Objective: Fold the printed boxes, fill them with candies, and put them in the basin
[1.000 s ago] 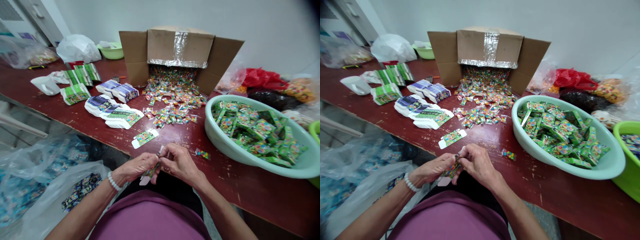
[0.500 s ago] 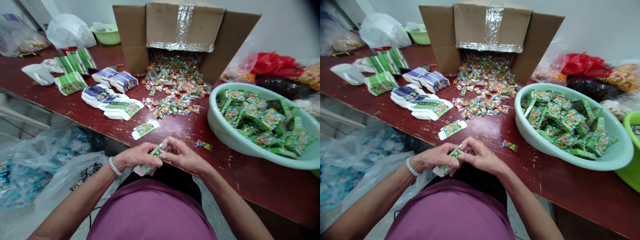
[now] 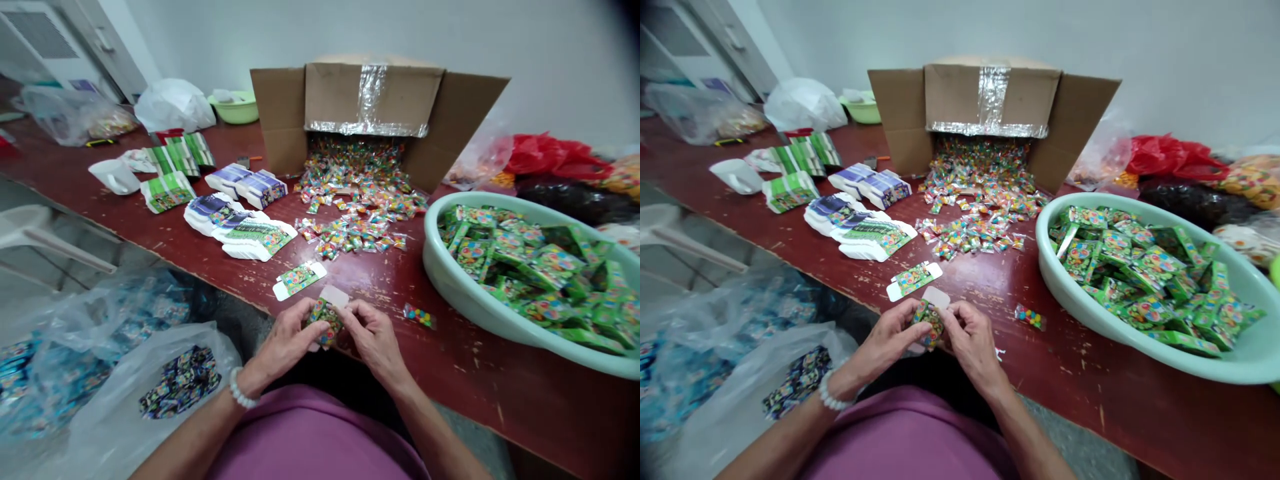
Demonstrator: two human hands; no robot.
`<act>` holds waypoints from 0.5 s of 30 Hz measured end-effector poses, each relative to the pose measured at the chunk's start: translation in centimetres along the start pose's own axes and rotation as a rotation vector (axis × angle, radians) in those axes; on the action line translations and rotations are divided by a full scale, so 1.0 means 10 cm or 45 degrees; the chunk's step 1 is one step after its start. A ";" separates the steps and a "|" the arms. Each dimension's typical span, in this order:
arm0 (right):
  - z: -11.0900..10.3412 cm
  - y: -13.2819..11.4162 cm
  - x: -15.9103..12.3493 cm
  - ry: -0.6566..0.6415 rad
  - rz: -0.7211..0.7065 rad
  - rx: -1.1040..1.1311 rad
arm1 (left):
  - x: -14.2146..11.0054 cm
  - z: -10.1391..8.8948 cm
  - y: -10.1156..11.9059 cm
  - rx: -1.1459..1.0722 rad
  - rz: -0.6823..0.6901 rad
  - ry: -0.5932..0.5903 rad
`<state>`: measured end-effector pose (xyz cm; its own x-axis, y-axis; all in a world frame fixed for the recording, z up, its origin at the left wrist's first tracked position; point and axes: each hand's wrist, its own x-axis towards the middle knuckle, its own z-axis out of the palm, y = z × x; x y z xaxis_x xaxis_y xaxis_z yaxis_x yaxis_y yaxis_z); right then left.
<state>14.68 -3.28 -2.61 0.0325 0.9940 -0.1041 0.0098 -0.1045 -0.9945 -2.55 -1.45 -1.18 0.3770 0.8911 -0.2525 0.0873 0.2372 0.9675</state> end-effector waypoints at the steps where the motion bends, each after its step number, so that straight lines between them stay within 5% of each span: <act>1: 0.02 -0.01 -0.01 -0.021 0.020 0.055 | -0.02 0.01 -0.01 -0.060 -0.012 0.023; 6: 0.20 -0.03 -0.05 0.036 -0.006 0.390 | -0.10 0.11 0.04 -0.424 0.084 0.132; 15: 0.23 0.01 -0.05 0.070 -0.142 0.312 | -0.11 0.06 0.05 -0.173 0.197 0.177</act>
<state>12.34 -3.67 -2.70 0.0987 0.9951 0.0006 -0.2253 0.0229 -0.9740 -2.33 -2.57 -0.44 0.2446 0.9634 -0.1096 -0.0899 0.1350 0.9868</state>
